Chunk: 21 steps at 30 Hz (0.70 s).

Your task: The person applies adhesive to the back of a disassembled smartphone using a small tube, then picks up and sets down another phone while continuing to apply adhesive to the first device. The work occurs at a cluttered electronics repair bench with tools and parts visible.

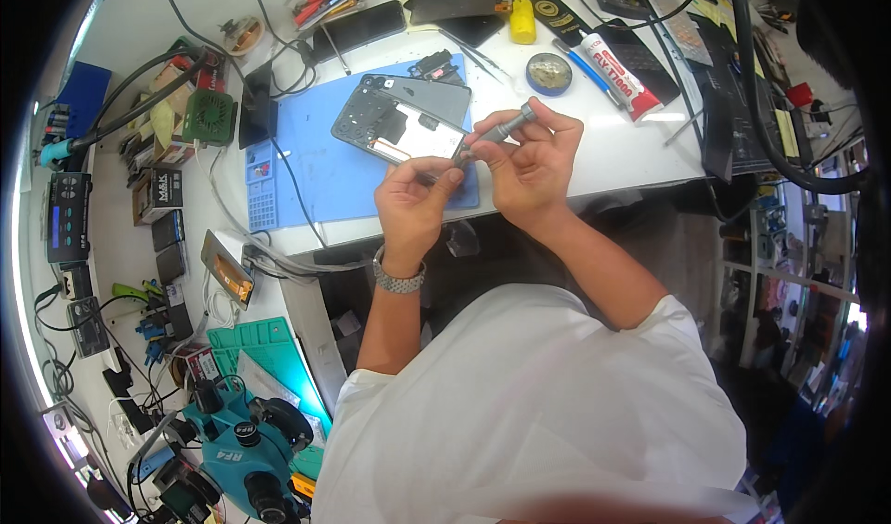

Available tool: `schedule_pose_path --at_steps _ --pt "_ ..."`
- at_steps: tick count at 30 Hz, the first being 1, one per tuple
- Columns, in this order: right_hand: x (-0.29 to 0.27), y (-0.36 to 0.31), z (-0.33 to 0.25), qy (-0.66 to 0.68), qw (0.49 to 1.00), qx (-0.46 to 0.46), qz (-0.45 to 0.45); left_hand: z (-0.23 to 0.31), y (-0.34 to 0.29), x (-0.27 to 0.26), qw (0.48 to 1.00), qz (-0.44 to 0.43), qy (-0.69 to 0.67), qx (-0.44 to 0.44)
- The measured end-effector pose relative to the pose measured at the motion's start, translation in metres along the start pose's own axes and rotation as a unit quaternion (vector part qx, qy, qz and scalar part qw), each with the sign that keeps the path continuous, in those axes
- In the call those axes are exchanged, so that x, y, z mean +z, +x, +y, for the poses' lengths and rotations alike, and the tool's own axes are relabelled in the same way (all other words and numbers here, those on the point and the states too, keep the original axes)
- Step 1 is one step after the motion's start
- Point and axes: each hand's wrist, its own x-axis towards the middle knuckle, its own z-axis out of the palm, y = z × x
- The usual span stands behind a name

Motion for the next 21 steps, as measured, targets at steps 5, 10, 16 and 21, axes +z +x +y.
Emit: schedule_pose_path --at_steps 5,10,16,21 --pt "-0.0003 -0.0014 -0.0010 -0.034 0.999 0.013 -0.010 -0.0008 -0.0009 -0.0028 1.000 0.001 0.019 -0.010" --pt "0.0002 -0.0019 0.0004 -0.033 0.999 0.003 -0.016 -0.0010 0.0004 -0.0023 1.000 -0.004 0.016 -0.003" --pt "-0.0030 -0.0027 0.0038 -0.055 0.996 -0.054 -0.050 0.0018 0.0015 -0.0001 0.999 -0.016 -0.021 -0.029" --pt "-0.0034 -0.0035 0.0064 -0.070 0.993 -0.068 -0.058 0.0035 0.0013 0.0017 0.999 -0.031 -0.002 -0.004"
